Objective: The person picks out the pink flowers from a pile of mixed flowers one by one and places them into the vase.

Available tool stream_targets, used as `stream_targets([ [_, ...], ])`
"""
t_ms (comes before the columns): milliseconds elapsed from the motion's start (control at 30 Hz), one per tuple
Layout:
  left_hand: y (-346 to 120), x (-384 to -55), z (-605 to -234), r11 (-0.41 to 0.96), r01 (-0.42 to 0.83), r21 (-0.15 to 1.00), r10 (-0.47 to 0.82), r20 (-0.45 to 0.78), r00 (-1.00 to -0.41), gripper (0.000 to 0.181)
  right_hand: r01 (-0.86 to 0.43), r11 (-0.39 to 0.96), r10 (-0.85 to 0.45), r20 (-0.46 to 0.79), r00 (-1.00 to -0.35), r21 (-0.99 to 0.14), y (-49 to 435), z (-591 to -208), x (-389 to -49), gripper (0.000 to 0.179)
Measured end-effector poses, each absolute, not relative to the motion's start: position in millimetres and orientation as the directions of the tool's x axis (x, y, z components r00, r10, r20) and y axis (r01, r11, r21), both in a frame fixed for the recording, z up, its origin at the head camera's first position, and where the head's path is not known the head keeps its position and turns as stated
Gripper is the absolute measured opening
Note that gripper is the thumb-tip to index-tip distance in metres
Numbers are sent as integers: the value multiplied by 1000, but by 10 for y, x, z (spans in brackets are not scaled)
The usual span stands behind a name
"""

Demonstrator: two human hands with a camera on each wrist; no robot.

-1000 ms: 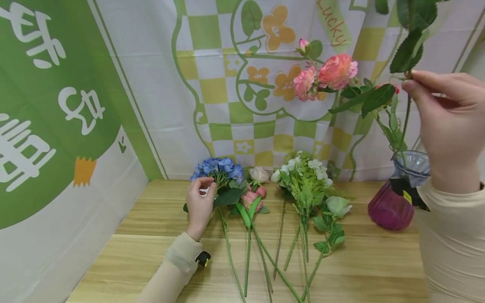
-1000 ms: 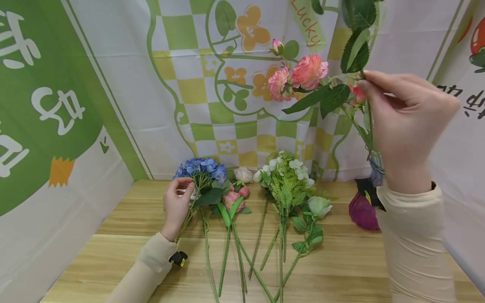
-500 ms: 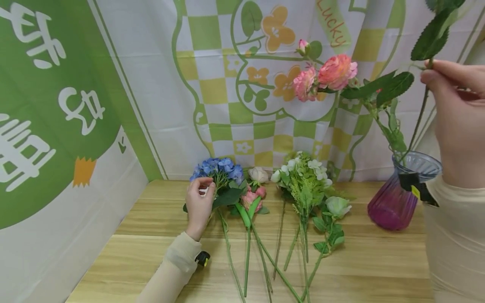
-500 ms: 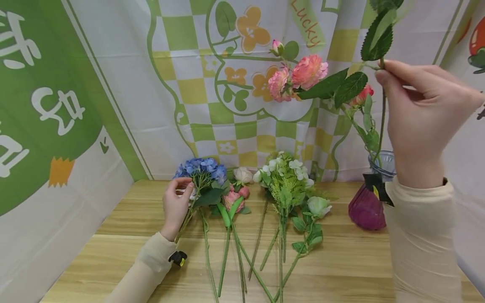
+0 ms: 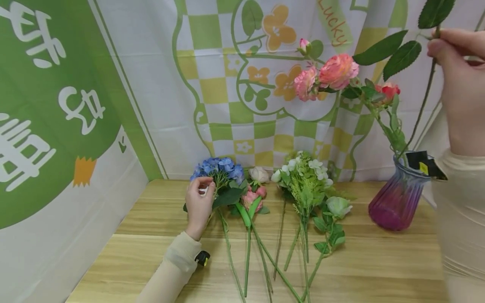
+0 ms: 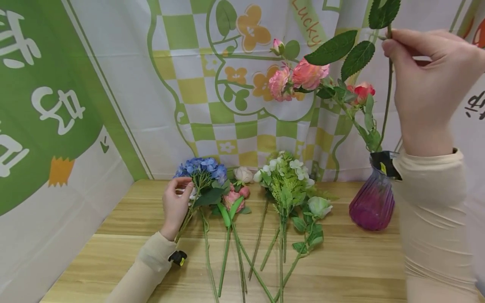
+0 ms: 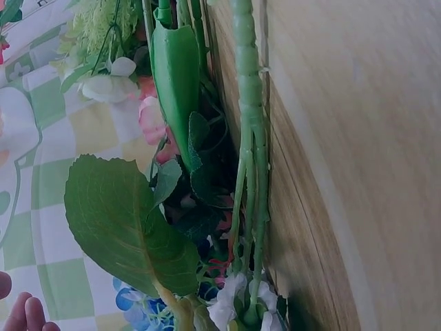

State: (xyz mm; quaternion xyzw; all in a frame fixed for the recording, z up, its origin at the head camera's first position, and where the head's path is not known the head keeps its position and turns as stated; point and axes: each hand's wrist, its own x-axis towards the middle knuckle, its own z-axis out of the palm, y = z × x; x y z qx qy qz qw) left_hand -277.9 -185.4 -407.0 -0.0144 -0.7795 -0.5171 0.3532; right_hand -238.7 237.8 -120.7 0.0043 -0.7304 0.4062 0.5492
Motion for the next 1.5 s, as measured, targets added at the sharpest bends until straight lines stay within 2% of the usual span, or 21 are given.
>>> stream_targets([
  [200, -1864, -2773, -4060, 463, 382, 800, -331, 556, -762, 19, -514, 647, 410, 826, -387, -563, 2461, -1133, -2409, 27],
  [433, -1865, -2773, -4064, 465, 394, 793, -331, 568, -753, 20, -469, 584, 452, 745, -490, -662, 2476, -1234, -2430, 24],
  [667, -1847, -2764, -4075, 468, 392, 792, -333, 569, -752, 19, -403, 678, 413, 772, -484, -615, 2505, -1431, -2483, 23],
  [967, -1852, -2765, -4067, 488, 392, 780, -331, 581, -743, 16, -487, 671, 364, 821, -440, -559, 2619, -1602, -2608, 21],
  [1200, -1888, -2786, -4082, 488, 385, 783, -334, 575, -747, 16, -426, 748, 358, 850, -387, -509, 2690, -1739, -2668, 25],
  [1500, -1909, -2766, -4106, 513, 373, 773, -319, 575, -753, 16, -375, 804, 323, 868, -376, -462, 2771, -1861, -2725, 26],
])
